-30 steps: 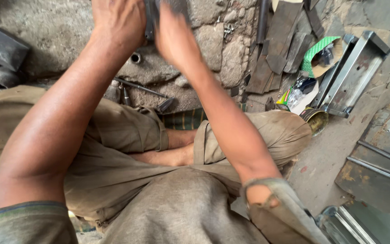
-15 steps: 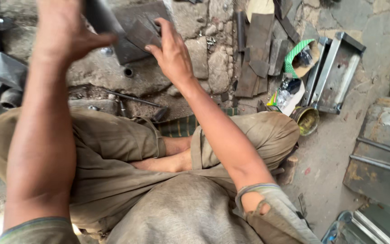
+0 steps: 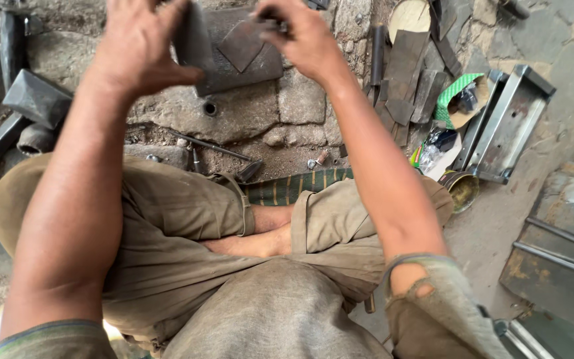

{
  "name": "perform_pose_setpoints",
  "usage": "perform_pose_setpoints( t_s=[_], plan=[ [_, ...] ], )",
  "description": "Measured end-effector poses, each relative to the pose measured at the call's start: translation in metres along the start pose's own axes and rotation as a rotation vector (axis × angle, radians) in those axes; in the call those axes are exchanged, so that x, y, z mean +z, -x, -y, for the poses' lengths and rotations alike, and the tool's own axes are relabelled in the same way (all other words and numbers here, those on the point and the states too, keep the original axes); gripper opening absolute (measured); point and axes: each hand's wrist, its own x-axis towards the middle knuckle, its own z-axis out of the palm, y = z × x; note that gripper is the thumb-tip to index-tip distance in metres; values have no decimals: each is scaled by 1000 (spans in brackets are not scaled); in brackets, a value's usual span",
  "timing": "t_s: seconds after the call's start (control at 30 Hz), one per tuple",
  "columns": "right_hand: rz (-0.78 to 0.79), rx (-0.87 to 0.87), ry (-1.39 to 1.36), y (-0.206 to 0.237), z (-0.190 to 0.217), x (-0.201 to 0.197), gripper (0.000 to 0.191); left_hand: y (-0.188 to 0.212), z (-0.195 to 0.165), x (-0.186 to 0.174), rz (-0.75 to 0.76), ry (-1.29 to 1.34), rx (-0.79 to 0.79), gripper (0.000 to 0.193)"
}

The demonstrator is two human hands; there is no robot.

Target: The person sits on the ground and assembles small metal components. They use a hammer to tap a small metal piece into a larger metal bracket, then place the assembled unit aside.

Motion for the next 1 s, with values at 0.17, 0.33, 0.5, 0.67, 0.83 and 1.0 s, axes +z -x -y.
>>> perform_pose_setpoints(
  t_s=[0.17,0.33,0.5,0.67,0.83,1.0],
  plan=[
    [-216,778,-294,86,35,8,52,-15,-22,28,176,-46,-27,117],
    [-248,946,-444,157,79,55,45,-14,-5,42,172,-52,-13,120],
    [-258,750,-486,170,100,81,38,-5,5,36,131,-76,35,114],
    [-174,781,-480,167,107,86,32,-5,0,25,133,-17,32,109],
    [-130,818,-385,167,110,90,36,-8,-3,28,129,6,26,111],
    [-100,807,-382,166,108,93,37,-10,-6,33,97,10,41,110]
  ],
)
